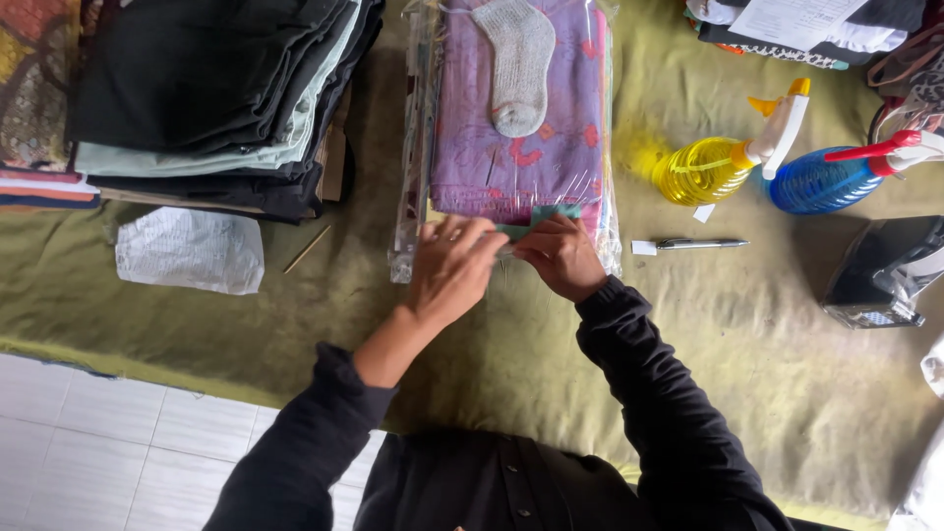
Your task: The person wraps a stack of folded clothes, including a visible sock, in clear plastic wrap. They smooth the plastic and secure the package by repeatedly applying pieces of clear tape to the edges and corners. Finally, they move the wrapped bundle aside and pick up a stack of black pants.
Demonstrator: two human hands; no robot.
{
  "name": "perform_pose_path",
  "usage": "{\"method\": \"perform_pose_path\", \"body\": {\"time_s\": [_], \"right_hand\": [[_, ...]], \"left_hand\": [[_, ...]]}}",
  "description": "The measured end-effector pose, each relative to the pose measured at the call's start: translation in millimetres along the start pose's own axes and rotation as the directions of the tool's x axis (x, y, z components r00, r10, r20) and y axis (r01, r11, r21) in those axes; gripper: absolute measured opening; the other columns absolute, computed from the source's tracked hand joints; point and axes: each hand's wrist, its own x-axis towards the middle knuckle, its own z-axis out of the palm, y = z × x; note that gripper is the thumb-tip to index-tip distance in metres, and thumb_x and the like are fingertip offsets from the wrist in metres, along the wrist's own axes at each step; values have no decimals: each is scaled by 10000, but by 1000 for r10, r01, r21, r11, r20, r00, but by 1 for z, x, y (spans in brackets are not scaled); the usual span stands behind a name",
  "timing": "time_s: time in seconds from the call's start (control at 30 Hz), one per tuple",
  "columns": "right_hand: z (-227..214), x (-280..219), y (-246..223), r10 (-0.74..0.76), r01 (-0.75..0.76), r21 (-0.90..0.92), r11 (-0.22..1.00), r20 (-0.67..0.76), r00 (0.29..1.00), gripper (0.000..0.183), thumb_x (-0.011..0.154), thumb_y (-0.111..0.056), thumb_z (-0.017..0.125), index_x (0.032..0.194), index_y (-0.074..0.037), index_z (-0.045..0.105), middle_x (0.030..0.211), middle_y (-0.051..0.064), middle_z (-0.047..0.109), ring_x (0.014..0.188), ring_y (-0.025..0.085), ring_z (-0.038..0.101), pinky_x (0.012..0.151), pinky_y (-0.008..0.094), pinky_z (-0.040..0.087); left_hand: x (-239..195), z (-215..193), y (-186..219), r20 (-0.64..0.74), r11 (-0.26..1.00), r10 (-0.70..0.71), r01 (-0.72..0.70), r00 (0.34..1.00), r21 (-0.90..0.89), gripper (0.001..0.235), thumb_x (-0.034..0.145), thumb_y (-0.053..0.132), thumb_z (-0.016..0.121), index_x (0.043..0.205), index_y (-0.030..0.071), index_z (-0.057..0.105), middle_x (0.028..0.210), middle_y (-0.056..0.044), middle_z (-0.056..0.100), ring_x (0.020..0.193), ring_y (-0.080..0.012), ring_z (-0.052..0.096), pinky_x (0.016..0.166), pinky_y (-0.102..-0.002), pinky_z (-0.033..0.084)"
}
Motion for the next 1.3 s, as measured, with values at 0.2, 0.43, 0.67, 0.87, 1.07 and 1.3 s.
{"method": "perform_pose_path", "body": {"time_s": [0.2,0.43,0.67,0.87,1.07,1.3], "right_hand": [[-4,0,-3,21,-21,-23,1000,24,999,154,927,-350,750,883,-204,765,793,18,681,834,266,646,745,398,447],[-63,-36,19,139,-120,-389,913,22,990,137,856,-356,774,918,-235,756,810,-21,710,895,254,661,815,416,486],[-80,-59,24,212,-332,-324,886,-355,911,107,912,-123,803,947,-219,772,967,-24,732,934,256,661,840,362,512],[25,-15,-40,-109,-13,-310,951,-374,921,125,898,-231,782,1020,-222,755,1077,-37,706,932,221,617,814,341,461],[29,-11,-23,-245,80,-396,915,-387,889,54,913,-257,793,945,-297,776,1084,-94,716,928,159,602,788,300,412],[23,-7,-21,-204,106,-279,954,-354,913,112,937,-237,766,826,-238,757,970,-52,681,905,213,580,748,337,416]], "left_hand": [[4,34,0,4,998,62,-62,998,34,142,793,335,795,825,260,679,787,41,579,872,-198,593,833,-395,414],[13,27,2,218,992,-114,122,969,-24,136,790,355,805,791,237,737,742,49,615,884,-204,586,839,-431,405],[12,38,5,243,985,-169,172,955,10,170,813,358,770,785,201,711,765,20,617,897,-227,585,832,-459,393],[8,52,4,240,982,-184,169,953,84,127,801,322,748,795,215,680,780,28,609,927,-217,574,821,-453,394],[12,56,6,232,978,-198,178,952,106,122,824,314,708,776,204,686,759,15,620,909,-236,588,806,-458,390],[14,23,-2,222,996,-88,81,971,44,89,837,301,727,784,231,715,722,49,654,846,-197,643,819,-424,415]]}}
